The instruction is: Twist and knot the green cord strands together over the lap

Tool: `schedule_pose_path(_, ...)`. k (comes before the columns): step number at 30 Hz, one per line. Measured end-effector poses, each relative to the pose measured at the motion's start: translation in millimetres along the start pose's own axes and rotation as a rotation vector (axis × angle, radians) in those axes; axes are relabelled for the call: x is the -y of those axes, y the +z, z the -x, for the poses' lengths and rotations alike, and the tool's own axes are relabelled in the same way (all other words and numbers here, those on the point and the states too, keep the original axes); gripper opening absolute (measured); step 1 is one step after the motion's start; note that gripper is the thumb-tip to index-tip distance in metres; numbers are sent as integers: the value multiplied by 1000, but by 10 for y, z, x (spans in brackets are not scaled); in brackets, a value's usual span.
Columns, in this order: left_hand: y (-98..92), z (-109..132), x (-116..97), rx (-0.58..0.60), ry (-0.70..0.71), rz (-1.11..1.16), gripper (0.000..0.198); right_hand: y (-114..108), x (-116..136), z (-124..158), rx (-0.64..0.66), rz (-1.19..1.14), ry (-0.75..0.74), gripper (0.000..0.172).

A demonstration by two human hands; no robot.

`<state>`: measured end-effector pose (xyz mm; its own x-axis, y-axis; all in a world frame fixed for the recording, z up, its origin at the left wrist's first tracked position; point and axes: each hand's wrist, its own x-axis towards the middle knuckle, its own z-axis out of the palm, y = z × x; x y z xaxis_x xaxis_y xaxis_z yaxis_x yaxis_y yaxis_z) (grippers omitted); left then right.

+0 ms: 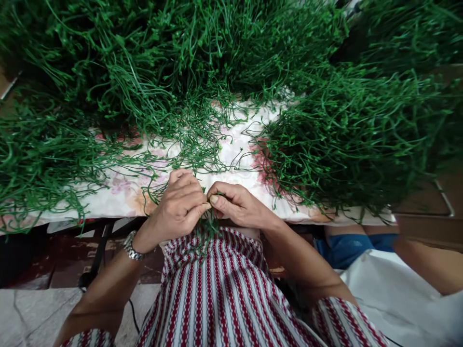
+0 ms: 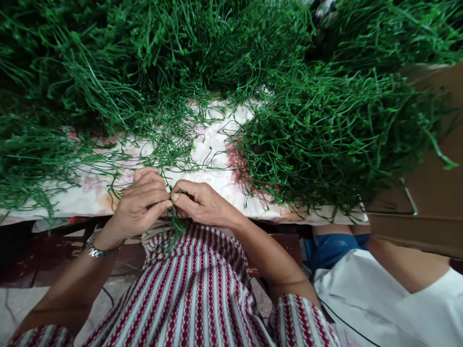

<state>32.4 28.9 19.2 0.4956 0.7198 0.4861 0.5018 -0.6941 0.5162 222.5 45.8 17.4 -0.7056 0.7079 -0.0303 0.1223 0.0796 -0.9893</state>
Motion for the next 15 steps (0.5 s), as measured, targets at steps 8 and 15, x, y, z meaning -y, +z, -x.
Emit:
schedule_pose_path(8, 160, 20, -90, -141, 60, -370, 12, 130, 25, 55, -117, -160, 167, 26)
schedule_pose_path(15, 6, -87, -50, 65, 130, -147, 21, -18, -1, 29, 27, -115, 54, 31)
